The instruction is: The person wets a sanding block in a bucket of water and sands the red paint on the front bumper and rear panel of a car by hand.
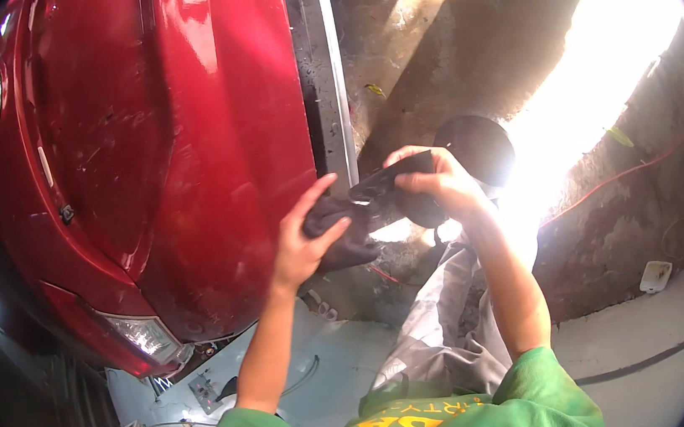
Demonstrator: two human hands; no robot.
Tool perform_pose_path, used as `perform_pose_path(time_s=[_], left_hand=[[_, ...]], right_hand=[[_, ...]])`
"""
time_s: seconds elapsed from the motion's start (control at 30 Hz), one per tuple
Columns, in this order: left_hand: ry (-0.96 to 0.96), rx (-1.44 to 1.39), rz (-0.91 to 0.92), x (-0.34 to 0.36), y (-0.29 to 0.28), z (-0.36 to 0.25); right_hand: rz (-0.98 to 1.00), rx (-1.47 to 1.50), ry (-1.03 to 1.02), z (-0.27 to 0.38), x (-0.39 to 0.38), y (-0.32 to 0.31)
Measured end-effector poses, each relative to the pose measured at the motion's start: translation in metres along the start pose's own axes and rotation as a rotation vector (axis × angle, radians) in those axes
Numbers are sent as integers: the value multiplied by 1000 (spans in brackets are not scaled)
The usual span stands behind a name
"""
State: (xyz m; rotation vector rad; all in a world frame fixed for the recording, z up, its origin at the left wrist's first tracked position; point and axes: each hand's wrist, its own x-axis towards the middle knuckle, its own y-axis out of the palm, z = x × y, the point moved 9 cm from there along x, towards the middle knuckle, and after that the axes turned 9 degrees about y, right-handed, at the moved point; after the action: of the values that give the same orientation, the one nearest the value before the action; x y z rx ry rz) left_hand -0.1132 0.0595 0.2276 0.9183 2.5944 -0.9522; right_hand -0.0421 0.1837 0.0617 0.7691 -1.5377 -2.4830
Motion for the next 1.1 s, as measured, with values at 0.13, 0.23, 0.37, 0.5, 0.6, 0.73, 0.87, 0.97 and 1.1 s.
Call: perform_pose_path(time_s=[0.13, 0.23, 0.37, 0.5, 0.6, 0.73, 0.87, 0.97, 1.1], left_hand=[[13, 381, -148, -41, -102, -89], [300, 851, -380, -92, -193, -199], [704, 1457, -887, -155, -295, -344], [794, 1864, -1067, -180, -432, -405], [945, 2214, -754, -141, -485, -390], [1022, 2121, -692, -159, -545, -378], [1264, 1887, -890, -163, -533, -379], [1241, 1818, -1025, -159, -536, -382], [1264, 1969, -990, -154, -535, -389]], right_hand=[[-185, 130, -191, 21, 29, 6], [-492, -17, -253, 40, 53, 8], [-889, -412, -514, 79, 82, 13], [-1140, -390, -879, 76, 95, 63], [-1076, -609, -969, 48, 133, 116], [-897, -757, -920, -51, 128, 203], [-773, -824, -794, -122, 105, 209], [-987, -723, -902, -19, 136, 165], [-982, -705, -1121, 37, 157, 159]])
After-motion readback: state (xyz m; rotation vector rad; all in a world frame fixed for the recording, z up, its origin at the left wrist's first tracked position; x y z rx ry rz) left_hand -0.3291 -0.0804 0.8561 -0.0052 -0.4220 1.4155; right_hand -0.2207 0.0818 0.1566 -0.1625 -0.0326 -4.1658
